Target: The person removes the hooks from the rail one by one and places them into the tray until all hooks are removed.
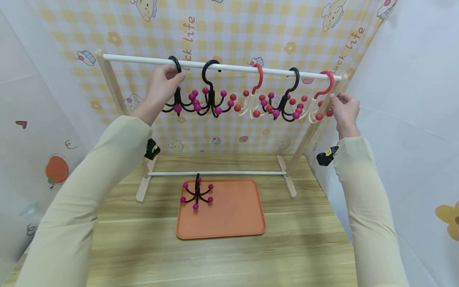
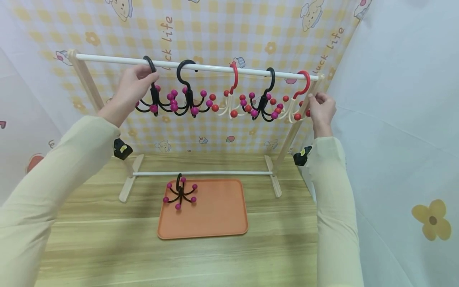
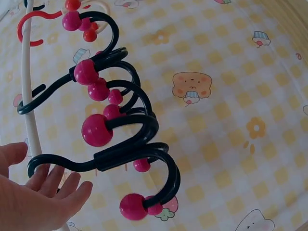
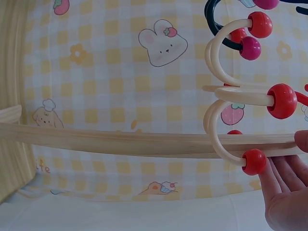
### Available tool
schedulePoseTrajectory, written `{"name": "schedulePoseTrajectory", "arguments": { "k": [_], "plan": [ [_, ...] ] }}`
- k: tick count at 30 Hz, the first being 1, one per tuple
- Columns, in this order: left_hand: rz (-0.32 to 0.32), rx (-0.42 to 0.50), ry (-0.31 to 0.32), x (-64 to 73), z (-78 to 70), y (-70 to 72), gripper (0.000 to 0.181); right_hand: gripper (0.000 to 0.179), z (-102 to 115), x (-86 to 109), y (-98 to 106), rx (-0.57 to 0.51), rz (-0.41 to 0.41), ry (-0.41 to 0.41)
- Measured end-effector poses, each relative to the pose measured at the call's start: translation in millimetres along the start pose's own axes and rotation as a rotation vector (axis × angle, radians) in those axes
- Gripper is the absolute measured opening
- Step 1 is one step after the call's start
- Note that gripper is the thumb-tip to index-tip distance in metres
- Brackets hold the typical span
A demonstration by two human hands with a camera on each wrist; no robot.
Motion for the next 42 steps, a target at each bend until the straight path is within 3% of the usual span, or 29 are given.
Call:
{"name": "schedulePoseTrajectory", "arguments": {
  "k": [6, 11, 20, 26, 31, 36, 42],
  "plan": [
    [-0.073, 0.029, 0.002, -4.0, -0.3, 6.6, 0.034, 0.049, -0.7, -0.1, -0.4, -0.01, 0.006, -0.001],
    [-0.075, 0.046, 0.015, -3.2, -0.1, 7.8, 0.031, 0.049, -0.5, -0.4, -0.2, 0.002, 0.005, -0.004],
    [-0.093, 0.112, -0.031, 2.8, -12.2, 19.7, 0.029, 0.048, 0.3, 0.7, -1.3, 0.002, 0.004, -0.003],
    [-0.112, 0.236, -0.048, 6.2, -22.6, 34.5, 0.024, 0.048, 0.8, 1.6, -1.9, 0.006, 0.005, -0.004],
    [-0.089, 0.336, -0.042, 12.6, -27.2, 40.8, 0.023, 0.048, 1.5, 2.2, -1.4, 0.006, 0.001, 0.0],
    [-0.058, 0.414, -0.009, 22.9, -17.8, 37.5, 0.029, 0.048, 1.5, 3.0, -0.6, -0.001, -0.004, 0.004],
    [-0.017, 0.468, 0.042, 29.8, 6.9, 26.0, 0.029, 0.047, 1.0, 2.8, 0.0, 0.002, -0.001, 0.002]
  ]
}}
Point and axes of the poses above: each hand's wrist, its own x-axis away from the middle knuckle, its own y-axis out of the back of the hand, z = x × y, the point moved 10 cm from there along -x, towards the middle knuckle, and after that the axes turned 4 degrees about x, right-handed, at the moved point
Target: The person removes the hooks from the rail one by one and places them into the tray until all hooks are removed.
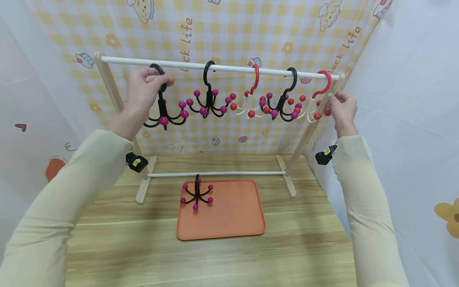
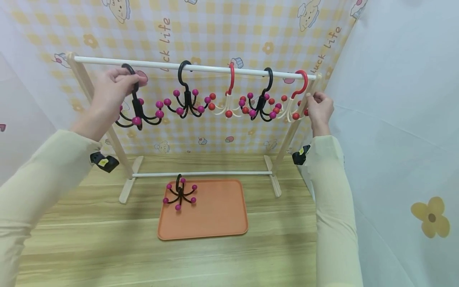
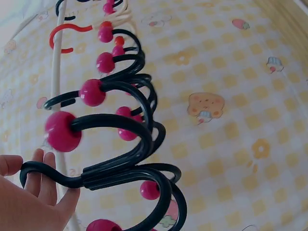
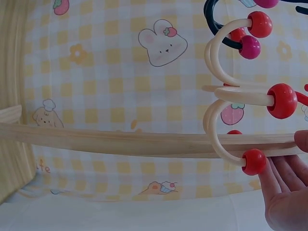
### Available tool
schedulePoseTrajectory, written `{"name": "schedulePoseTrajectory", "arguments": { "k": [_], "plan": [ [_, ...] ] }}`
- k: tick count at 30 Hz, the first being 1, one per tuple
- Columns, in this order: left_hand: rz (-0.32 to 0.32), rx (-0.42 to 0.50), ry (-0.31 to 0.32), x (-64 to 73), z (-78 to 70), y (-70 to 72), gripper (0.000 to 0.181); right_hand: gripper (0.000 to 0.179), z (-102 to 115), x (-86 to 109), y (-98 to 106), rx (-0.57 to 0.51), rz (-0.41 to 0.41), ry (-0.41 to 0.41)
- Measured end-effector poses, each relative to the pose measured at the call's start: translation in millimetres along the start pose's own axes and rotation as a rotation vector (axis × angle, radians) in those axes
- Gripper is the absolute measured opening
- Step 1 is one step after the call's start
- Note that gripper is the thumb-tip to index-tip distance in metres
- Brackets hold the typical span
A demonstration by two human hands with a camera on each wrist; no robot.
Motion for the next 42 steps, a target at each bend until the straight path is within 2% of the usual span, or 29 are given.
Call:
{"name": "schedulePoseTrajectory", "arguments": {
  "k": [8, 14, 30, 36, 42],
  "plan": [
    [0.04, -0.02, 0.096, 9.9, 44.8, 0.3, 0.03, 0.048, -1.2, 0.3, -1.2, 0.019, 0.004, -0.006],
    [0.087, -0.048, 0.177, 17.0, 75.0, -8.3, 0.03, 0.049, -1.4, 0.3, -0.9, 0.017, 0.002, -0.007],
    [0.259, -0.162, 0.241, 44.6, 127.4, -59.1, 0.033, 0.051, -3.6, -1.2, -0.8, 0.015, 0.011, -0.008],
    [0.32, -0.112, 0.253, 54.0, 140.2, -80.9, 0.031, 0.051, -1.7, -0.7, -0.2, 0.011, 0.007, 0.0],
    [0.321, -0.075, 0.3, 63.3, 153.8, -95.7, 0.029, 0.05, -0.1, -0.9, 0.2, 0.001, 0.006, 0.003]
  ]
}}
Point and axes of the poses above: each hand's wrist, its own x-axis away from the middle knuckle, its own y-axis out of the back of the hand, z = x × y, the point moved 10 cm from there along -x, towards the middle knuckle, and after that the axes turned 4 degrees about x, right-handed, at the moved point
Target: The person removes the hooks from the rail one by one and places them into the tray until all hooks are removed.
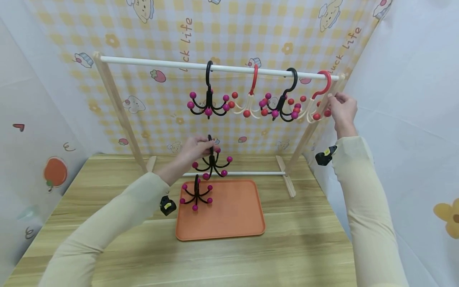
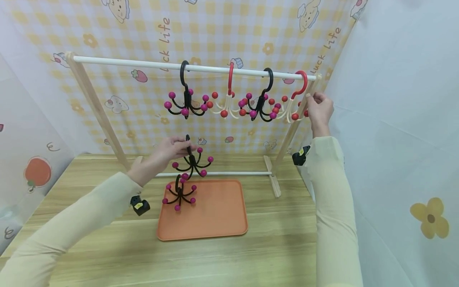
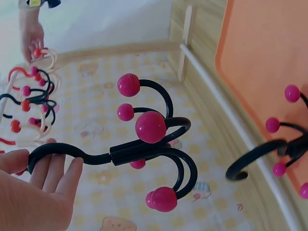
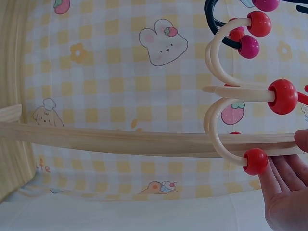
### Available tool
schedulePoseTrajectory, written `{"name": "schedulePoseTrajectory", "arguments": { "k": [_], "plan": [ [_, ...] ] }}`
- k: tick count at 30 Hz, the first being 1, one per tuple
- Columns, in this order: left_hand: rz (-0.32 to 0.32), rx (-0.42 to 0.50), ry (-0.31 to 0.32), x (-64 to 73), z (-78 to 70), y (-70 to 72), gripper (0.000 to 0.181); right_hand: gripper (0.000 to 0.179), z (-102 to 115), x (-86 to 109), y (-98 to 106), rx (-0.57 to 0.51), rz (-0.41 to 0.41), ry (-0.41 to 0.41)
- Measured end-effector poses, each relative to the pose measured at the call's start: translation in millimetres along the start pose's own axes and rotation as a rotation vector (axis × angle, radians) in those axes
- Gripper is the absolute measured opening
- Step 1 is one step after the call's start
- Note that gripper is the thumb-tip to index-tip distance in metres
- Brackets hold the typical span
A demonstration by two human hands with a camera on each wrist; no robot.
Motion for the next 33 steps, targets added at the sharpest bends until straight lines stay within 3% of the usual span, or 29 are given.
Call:
{"name": "schedulePoseTrajectory", "arguments": {
  "k": [5, 10, 17, 23, 25, 33],
  "plan": [
    [0.041, -0.019, 0.007, -0.4, 12.5, -15.4, 0.028, 0.051, -0.1, -0.6, 0.1, -0.001, 0.003, -0.005],
    [0.092, 0.024, 0.015, -0.3, 28.9, -30.8, 0.025, 0.052, -0.4, -1.1, 0.2, -0.003, 0.006, -0.009],
    [0.089, 0.017, 0.064, 0.9, 54.1, -43.9, 0.019, 0.052, -0.4, -1.5, 0.7, -0.006, 0.005, -0.008],
    [0.066, 0.007, 0.08, 4.6, 70.5, -51.6, 0.023, 0.051, -0.3, -0.7, 0.0, -0.01, 0.01, -0.007],
    [0.062, 0.015, 0.076, 0.1, 81.7, -53.2, 0.023, 0.051, -0.2, -0.5, 0.0, -0.01, 0.011, -0.007],
    [0.047, -0.008, 0.1, 0.8, 98.0, -55.8, 0.024, 0.051, -0.1, -0.3, 0.6, -0.006, 0.009, -0.005]
  ]
}}
Point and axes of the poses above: each hand's wrist, its own x-axis away from the middle knuckle, its own y-axis out of the back of the hand, z = x × y, the point moved 10 cm from there along -x, towards the middle knuckle, and after that the axes turned 4 degrees about x, right-handed, at the moved point
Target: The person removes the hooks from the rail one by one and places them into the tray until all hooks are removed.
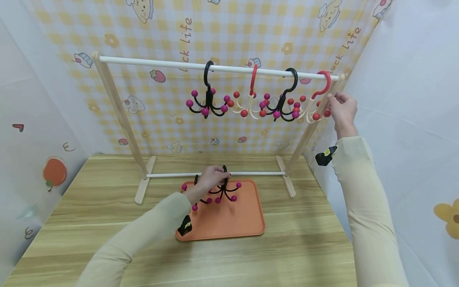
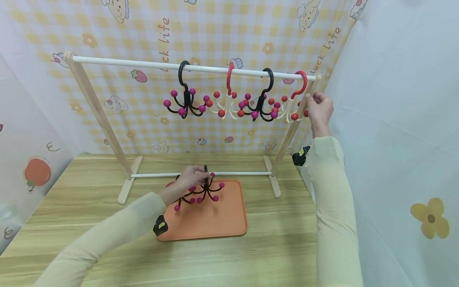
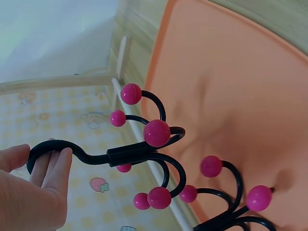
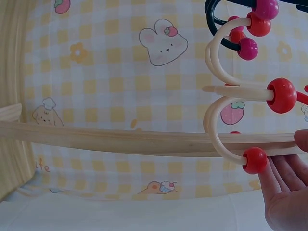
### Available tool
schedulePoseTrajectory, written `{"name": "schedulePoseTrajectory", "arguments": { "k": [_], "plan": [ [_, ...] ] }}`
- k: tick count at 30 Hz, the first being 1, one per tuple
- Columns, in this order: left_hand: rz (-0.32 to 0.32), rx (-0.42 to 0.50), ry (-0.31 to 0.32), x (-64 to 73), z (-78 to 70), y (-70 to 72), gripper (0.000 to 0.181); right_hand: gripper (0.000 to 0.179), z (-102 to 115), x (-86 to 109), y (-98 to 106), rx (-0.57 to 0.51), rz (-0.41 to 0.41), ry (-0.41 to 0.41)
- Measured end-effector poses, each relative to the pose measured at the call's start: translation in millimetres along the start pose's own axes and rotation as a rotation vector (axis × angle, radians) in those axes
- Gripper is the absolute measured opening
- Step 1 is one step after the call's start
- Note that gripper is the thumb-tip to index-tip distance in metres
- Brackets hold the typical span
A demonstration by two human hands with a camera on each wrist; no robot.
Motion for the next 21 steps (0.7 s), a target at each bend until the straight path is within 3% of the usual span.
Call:
{"name": "schedulePoseTrajectory", "arguments": {
  "k": [13, 21],
  "plan": [
    [-0.023, -0.045, -0.018, -10.3, 26.3, 3.2, 0.014, 0.05, 0.2, -0.6, -0.5, 0.01, 0.006, 0.011],
    [-0.036, -0.048, 0.035, -14.4, 42.7, 1.8, 0.018, 0.049, 0.3, -0.2, -0.4, 0.01, 0.006, 0.018]
  ]
}}
Point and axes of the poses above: each hand's wrist, its own x-axis away from the middle knuckle, its own y-axis out of the back of the hand, z = x × y, the point moved 10 cm from there along -x, towards the middle knuckle, and after that the axes turned 4 degrees about x, right-handed, at the moved point
